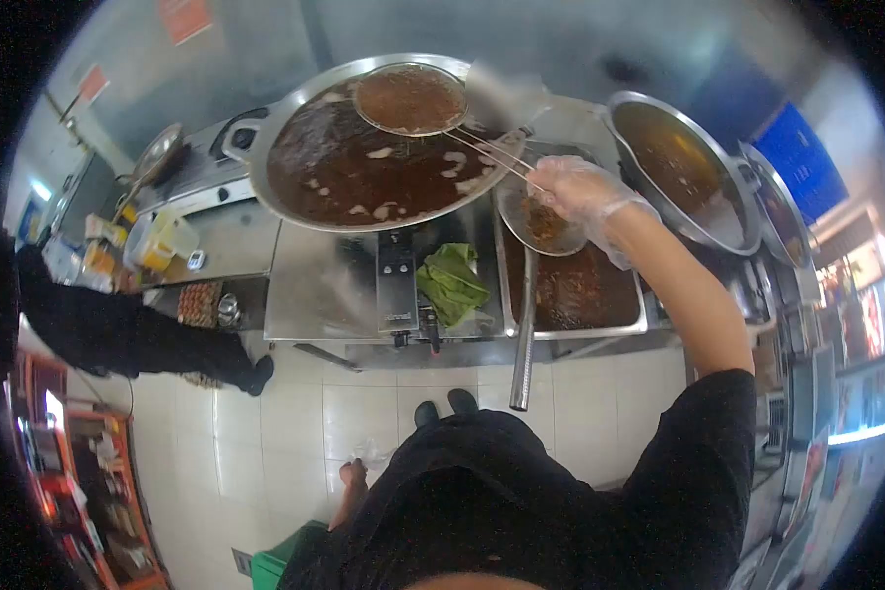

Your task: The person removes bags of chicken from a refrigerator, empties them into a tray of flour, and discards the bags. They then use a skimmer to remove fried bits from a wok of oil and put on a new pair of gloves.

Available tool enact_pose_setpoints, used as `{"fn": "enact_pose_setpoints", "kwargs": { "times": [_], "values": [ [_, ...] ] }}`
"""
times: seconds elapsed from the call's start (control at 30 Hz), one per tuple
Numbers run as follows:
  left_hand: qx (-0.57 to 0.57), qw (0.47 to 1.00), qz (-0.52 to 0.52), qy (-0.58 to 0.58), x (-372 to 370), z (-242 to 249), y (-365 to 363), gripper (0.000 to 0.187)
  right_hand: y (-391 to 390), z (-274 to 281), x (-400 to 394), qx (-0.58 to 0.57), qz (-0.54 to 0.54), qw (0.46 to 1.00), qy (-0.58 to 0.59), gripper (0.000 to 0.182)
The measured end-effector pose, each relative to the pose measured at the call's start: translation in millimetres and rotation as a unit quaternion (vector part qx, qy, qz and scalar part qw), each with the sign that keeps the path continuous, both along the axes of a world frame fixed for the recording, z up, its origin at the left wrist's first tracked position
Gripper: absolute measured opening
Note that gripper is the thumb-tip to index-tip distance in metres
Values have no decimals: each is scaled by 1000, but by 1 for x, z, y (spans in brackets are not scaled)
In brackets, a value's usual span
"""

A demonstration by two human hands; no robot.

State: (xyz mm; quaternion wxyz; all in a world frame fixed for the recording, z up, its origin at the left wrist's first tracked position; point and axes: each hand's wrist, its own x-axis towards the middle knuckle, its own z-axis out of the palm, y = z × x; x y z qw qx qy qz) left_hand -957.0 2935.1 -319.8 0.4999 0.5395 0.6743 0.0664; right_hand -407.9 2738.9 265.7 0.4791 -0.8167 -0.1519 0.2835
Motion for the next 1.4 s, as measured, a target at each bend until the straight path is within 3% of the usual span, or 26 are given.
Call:
{"fn": "enact_pose_setpoints", "kwargs": {
  "times": [0.03,0.1,0.17,0.2,0.23,0.27,0.3,0.33,0.37,0.43,0.47,0.5,0.53,0.63,0.73,0.83,0.93,1.0,1.17,1.23,1.3,1.33,1.37,1.4],
  "values": [
    [23,999,-38,18,-1,-10,15,24,-14,3,-8,-2,5,1000,5,15],
    [9,996,-74,57,30,24,42,25,-43,11,-21,-23,-30,999,-3,12],
    [90,979,-170,59,53,60,56,25,-85,5,-39,-49,-66,997,-3,11],
    [39,990,-136,17,57,33,72,25,-112,-3,-50,-185,47,929,-318,13],
    [-13,995,-98,-22,61,6,87,24,-138,-12,-61,-302,165,735,-584,19],
    [16,992,-121,-24,70,15,90,24,-166,-25,-70,-298,67,845,-439,26],
    [46,988,-142,-26,83,25,94,24,-196,-45,-79,-280,-36,918,-278,34],
    [41,988,-151,-20,89,25,95,24,-229,-74,-92,-201,24,884,-422,26],
    [28,989,-139,-43,97,24,97,24,-229,-77,-111,-206,19,885,-416,26],
    [17,988,-137,-63,103,21,102,25,-223,-83,-141,-371,-200,854,-306,23],
    [62,971,-229,-39,103,18,102,26,-224,-92,-152,-376,-210,852,-297,23],
    [105,942,-317,-18,105,15,99,26,-227,-107,-161,-449,-213,817,-293,26],
    [25,972,-232,-33,102,1,95,27,-230,-122,-168,-518,-214,777,-287,32],
    [-24,973,-230,-12,97,8,90,26,-229,-149,-176,-545,-143,741,-366,37],
    [-7,964,-264,10,99,12,96,25,-233,-145,-180,-542,-149,728,-393,38],
    [-8,961,-275,29,97,-11,107,26,-217,-124,-186,-552,-189,732,-352,38],
    [0,957,-285,51,104,-29,112,27,-213,-139,-183,-551,-224,737,-321,45],
    [13,958,-285,35,118,-17,111,27,-202,-139,-185,-541,-245,764,-253,49],
    [5,972,-227,-56,146,7,111,24,-193,-127,-192,-460,-251,803,-282,42],
    [37,968,-248,-21,148,23,109,24,-192,-126,-182,-435,-372,789,-223,38],
    [45,971,-236,-18,135,1,114,25,-209,-136,-165,-357,-315,811,-340,36],
    [50,969,-241,-15,128,-7,116,25,-193,-117,-155,-432,-321,804,-252,33],
    [52,971,-233,-17,123,-5,115,25,-201,-124,-141,-428,-316,807,-257,33],
    [38,976,-214,-13,118,-3,113,26,-221,-139,-125,-446,-241,765,-398,35]
  ]
}}
